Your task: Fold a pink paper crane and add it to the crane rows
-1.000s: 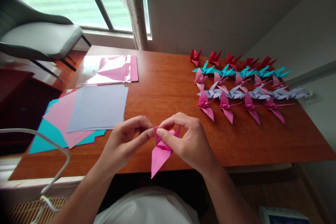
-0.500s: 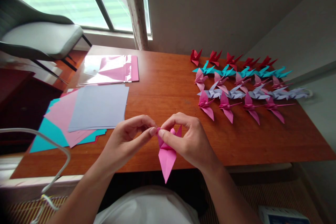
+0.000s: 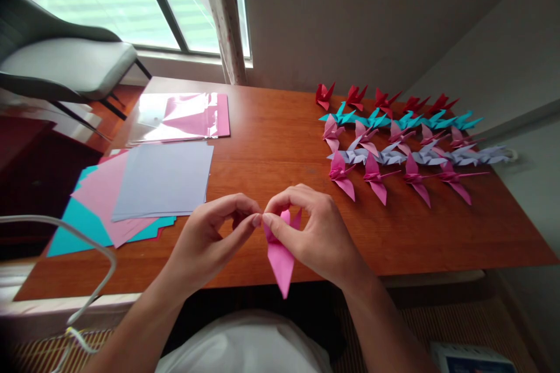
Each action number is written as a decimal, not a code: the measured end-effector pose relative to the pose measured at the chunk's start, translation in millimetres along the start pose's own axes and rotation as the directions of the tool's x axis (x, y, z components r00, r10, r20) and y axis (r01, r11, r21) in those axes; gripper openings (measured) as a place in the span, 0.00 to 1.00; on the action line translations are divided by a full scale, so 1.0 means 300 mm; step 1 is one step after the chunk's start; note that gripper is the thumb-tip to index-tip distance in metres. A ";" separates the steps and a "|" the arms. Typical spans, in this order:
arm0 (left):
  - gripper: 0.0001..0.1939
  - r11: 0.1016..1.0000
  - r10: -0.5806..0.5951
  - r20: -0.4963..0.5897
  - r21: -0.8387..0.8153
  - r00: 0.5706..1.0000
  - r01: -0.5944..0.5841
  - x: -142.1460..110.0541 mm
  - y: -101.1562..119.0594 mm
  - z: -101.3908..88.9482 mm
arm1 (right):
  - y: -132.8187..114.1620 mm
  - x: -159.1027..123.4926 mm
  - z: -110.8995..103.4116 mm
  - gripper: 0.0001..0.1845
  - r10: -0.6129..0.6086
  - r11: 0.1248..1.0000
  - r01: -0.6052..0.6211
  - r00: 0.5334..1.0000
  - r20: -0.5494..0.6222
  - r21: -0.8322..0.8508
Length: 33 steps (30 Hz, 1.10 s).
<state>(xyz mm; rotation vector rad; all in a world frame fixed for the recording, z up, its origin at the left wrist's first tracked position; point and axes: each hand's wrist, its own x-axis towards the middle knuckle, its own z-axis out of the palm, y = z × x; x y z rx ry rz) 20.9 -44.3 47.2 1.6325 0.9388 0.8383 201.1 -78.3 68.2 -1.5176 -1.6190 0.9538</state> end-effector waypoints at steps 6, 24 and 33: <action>0.09 0.998 -0.049 0.045 -0.039 0.998 0.050 -0.002 -0.014 -0.009 | 0.005 -0.001 -0.002 0.08 -0.062 0.998 0.060 0.997 -0.045 -0.036; 0.06 0.998 0.035 -0.012 -0.045 0.999 -0.035 -0.002 -0.005 -0.001 | 0.000 -0.015 -0.011 0.05 -0.051 0.996 0.053 0.998 -0.038 0.065; 0.05 0.995 0.095 0.002 0.033 0.995 -0.095 -0.003 -0.006 0.002 | 0.013 -0.014 -0.004 0.05 -0.108 0.994 0.107 0.992 -0.058 -0.023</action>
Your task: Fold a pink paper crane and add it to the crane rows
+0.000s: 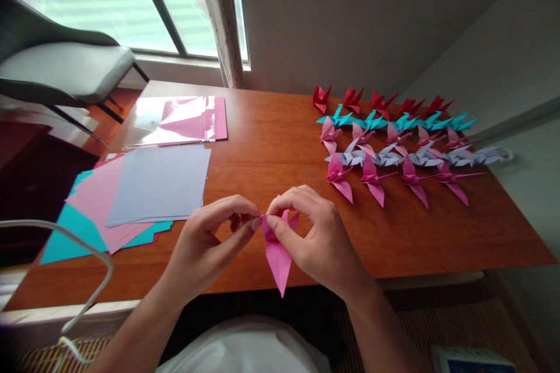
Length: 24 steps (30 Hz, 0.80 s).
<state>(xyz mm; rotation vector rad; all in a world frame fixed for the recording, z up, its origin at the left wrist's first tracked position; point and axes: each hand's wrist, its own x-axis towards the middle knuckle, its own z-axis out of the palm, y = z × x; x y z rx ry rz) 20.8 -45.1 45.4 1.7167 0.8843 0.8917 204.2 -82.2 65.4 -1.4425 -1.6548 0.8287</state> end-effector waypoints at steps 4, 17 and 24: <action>0.04 0.996 0.053 -0.006 0.067 0.999 -0.052 0.002 -0.001 0.002 | 0.001 0.001 0.003 0.07 -0.033 0.998 0.031 0.999 -0.022 -0.062; 0.06 0.987 0.094 -0.034 0.130 0.995 -0.089 -0.001 -0.029 0.028 | 0.023 -0.005 0.019 0.06 -0.030 0.996 0.031 0.999 0.022 -0.088; 0.06 0.967 0.146 0.012 0.207 0.989 -0.145 0.002 -0.045 0.026 | 0.023 -0.004 0.014 0.07 -0.084 0.985 0.087 0.996 0.030 -0.151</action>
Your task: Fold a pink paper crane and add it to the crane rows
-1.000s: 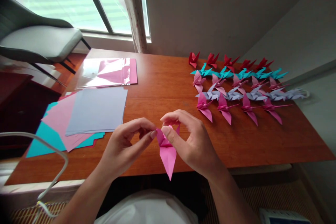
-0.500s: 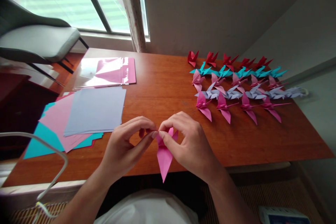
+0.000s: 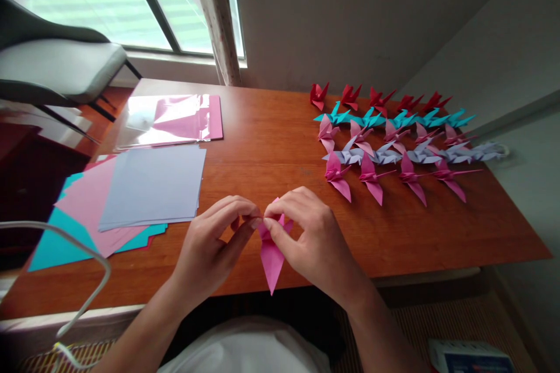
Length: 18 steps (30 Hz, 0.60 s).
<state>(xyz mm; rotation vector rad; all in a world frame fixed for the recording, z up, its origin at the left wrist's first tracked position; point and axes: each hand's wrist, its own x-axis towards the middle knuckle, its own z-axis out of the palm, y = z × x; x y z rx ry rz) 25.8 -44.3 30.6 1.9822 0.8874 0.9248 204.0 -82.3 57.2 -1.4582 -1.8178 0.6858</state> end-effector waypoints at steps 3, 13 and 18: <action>0.05 0.998 0.036 -0.011 0.051 0.999 -0.036 -0.001 -0.004 0.004 | 0.000 0.000 0.003 0.08 -0.022 0.999 0.022 1.000 -0.004 -0.042; 0.06 0.996 -0.016 -0.014 -0.086 1.000 0.015 -0.008 -0.026 0.004 | 0.007 -0.006 0.009 0.08 -0.060 0.998 0.059 0.997 -0.041 -0.038; 0.05 0.996 -0.032 -0.021 -0.082 0.999 0.030 -0.004 -0.029 -0.004 | 0.003 -0.003 0.001 0.09 -0.059 0.998 0.057 0.997 -0.050 -0.040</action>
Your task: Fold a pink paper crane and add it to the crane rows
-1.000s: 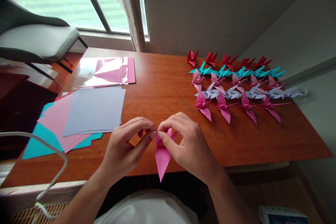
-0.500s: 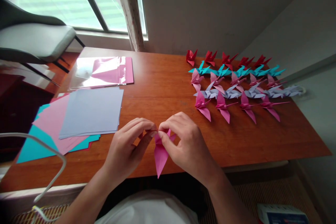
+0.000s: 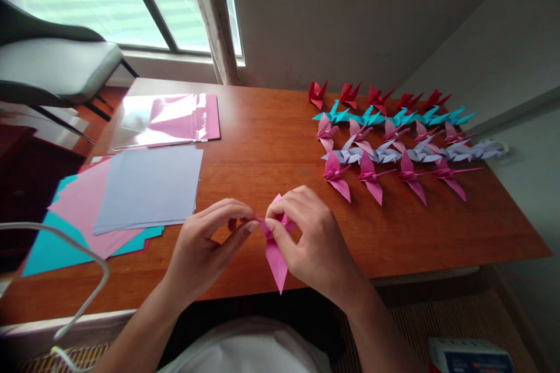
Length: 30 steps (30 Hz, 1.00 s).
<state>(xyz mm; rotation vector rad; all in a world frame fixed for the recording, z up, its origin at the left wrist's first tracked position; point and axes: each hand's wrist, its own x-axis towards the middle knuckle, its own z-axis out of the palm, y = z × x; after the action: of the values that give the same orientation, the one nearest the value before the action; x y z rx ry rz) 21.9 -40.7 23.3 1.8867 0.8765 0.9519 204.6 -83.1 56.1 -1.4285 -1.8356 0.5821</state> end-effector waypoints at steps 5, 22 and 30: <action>0.05 0.996 0.046 -0.015 0.071 0.999 -0.045 0.003 0.006 0.002 | 0.002 0.003 0.004 0.09 -0.009 1.000 0.009 1.000 -0.010 -0.002; 0.09 0.550 -0.422 0.472 -0.546 0.774 0.632 0.015 -0.009 -0.036 | -0.001 -0.009 -0.007 0.08 -0.077 0.997 0.077 0.995 0.069 -0.002; 0.09 0.495 -0.431 0.491 -0.572 0.757 0.654 0.010 -0.022 -0.029 | -0.003 -0.010 -0.013 0.08 -0.092 0.995 0.093 0.993 0.069 -0.023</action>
<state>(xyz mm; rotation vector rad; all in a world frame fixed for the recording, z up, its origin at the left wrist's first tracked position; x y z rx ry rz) 14.4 -32.1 21.5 0.9010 0.7035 0.4685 207.5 -86.7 58.4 -1.3470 -1.9582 0.5688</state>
